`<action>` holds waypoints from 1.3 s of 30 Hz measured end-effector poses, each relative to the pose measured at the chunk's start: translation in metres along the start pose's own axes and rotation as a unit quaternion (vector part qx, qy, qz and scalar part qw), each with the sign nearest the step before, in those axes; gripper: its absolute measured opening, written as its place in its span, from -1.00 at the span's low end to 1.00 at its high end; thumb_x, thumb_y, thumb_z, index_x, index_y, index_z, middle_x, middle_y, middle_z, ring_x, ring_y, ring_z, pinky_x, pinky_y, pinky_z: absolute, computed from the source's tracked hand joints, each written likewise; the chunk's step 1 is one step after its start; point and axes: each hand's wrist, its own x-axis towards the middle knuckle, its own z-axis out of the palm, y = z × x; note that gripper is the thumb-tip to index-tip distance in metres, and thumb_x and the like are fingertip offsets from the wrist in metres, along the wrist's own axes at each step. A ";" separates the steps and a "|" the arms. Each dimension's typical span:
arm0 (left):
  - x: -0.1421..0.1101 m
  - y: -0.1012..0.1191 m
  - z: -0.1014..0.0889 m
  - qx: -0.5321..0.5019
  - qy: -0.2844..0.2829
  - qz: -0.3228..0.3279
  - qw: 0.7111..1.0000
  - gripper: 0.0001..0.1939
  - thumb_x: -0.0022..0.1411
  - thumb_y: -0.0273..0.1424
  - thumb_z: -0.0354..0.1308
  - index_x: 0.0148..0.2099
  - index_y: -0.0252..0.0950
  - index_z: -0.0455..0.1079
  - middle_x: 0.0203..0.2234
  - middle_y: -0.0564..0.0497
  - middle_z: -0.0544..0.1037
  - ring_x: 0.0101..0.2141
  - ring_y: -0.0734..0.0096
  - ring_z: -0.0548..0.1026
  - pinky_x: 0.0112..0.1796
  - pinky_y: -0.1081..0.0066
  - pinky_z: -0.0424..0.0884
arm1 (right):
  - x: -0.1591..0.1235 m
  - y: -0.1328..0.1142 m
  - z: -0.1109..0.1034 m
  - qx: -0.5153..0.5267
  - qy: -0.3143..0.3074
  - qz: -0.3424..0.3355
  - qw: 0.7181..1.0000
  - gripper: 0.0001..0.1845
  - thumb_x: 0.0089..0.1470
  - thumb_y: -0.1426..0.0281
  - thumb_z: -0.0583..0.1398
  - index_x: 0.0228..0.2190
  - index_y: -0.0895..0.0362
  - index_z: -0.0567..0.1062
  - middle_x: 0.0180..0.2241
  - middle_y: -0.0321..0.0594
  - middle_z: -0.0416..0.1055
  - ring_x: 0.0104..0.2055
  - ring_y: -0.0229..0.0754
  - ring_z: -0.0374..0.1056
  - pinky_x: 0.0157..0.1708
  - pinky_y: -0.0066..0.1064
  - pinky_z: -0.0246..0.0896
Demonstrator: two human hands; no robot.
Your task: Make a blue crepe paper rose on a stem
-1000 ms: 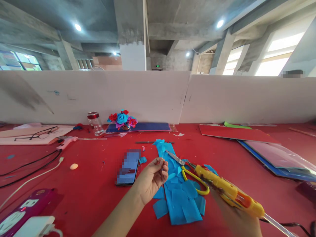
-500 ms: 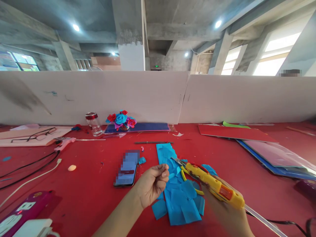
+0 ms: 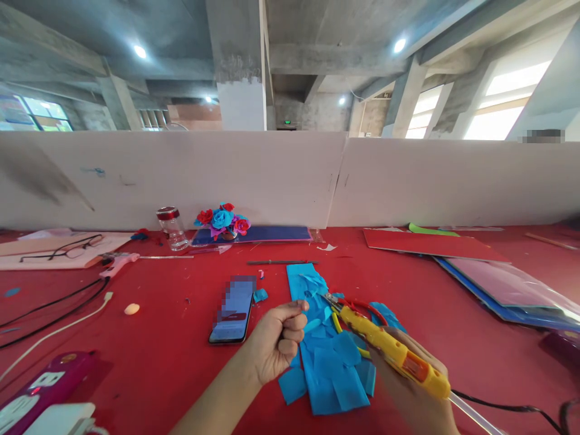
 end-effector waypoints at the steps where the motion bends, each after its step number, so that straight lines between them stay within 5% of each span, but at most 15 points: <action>1: 0.000 -0.002 0.002 0.038 0.017 0.020 0.999 -0.93 0.18 -0.55 -0.05 -0.38 -0.36 0.19 -0.71 0.26 -0.15 -0.75 0.74 -0.19 -0.78 0.72 -0.33 | 0.001 0.000 0.000 0.008 -0.004 -0.011 1.000 -0.81 -0.18 0.32 0.24 -0.45 0.16 0.48 -0.47 -0.16 0.50 -0.51 -0.08 0.44 -0.49 -0.39 0.41; 8: 0.001 -0.011 0.009 0.162 0.074 0.045 0.983 -0.87 0.06 -0.46 0.13 -0.40 -0.32 0.20 -0.74 0.28 -0.05 -0.76 0.76 -0.19 -0.78 0.69 -0.35 | 0.010 -0.005 0.000 -0.015 -0.041 -0.010 0.999 -0.82 -0.15 0.33 0.22 -0.44 0.15 0.46 -0.51 -0.18 0.48 -0.57 -0.15 0.42 -0.57 -0.42 0.39; 24: 0.000 -0.005 0.005 0.062 -0.016 -0.040 0.997 -0.88 0.18 -0.56 -0.06 -0.41 -0.36 0.21 -0.72 0.26 -0.12 -0.77 0.75 -0.22 -0.81 0.72 -0.32 | 0.010 -0.007 0.002 -0.019 -0.028 0.043 0.999 -0.74 -0.20 0.25 0.21 -0.44 0.17 0.45 -0.57 -0.18 0.49 -0.60 -0.13 0.41 -0.60 -0.41 0.37; 39: 0.002 -0.002 -0.001 0.012 -0.017 -0.083 0.996 -0.85 0.20 -0.54 -0.10 -0.40 -0.38 0.22 -0.69 0.24 -0.14 -0.78 0.74 -0.15 -0.81 0.73 -0.29 | 0.010 -0.009 0.003 0.014 -0.025 0.138 0.990 -0.65 -0.33 0.23 0.24 -0.46 0.22 0.48 -0.61 -0.17 0.49 -0.61 -0.07 0.42 -0.61 -0.37 0.40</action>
